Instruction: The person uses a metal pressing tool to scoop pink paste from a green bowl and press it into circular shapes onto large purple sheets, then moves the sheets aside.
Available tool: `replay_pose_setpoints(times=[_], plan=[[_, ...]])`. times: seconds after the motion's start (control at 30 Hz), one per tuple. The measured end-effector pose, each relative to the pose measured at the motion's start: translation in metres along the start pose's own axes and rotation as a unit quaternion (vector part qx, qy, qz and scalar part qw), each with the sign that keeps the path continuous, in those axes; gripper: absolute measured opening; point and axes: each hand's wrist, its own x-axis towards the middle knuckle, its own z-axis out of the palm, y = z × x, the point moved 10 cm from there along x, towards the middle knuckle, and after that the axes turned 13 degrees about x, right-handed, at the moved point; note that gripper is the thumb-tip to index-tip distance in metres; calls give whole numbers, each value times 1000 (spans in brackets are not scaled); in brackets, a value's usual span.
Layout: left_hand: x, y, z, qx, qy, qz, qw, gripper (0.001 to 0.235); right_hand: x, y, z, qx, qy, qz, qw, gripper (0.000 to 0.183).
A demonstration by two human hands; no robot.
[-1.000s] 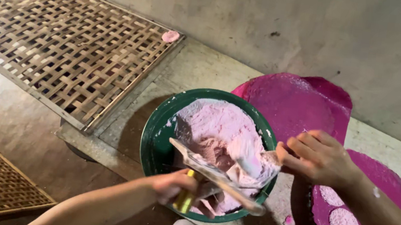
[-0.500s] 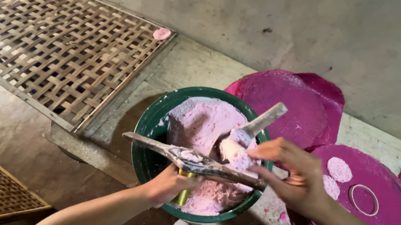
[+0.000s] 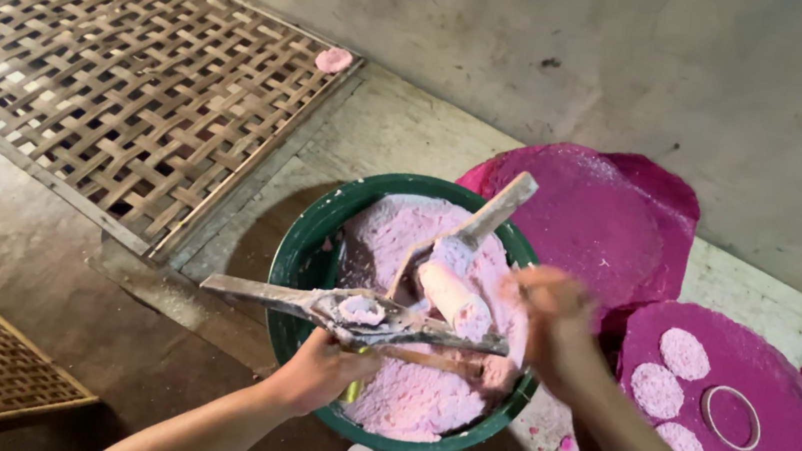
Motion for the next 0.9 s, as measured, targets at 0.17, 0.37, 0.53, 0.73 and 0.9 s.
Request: replay_pose_setpoints(times=[0.17,0.37,0.53,0.73,0.9], plan=[[-1,13,7,5,-22,46,999,27,-28,-74,-112,86,241,-180,950,49],[-1,8,8,4,-13,13,1000,26,-20,-118,-109,31,181,-177,967,60],[-1,-2,4,42,-11,-15,999,23,-23,-124,-105,-35,164,-198,966,67],[-3,-5,3,-55,-25,-10,998,17,-12,-125,-99,-14,162,-201,966,70],[0,8,-52,-2,93,50,994,30,5,-101,-79,150,101,-124,976,46]])
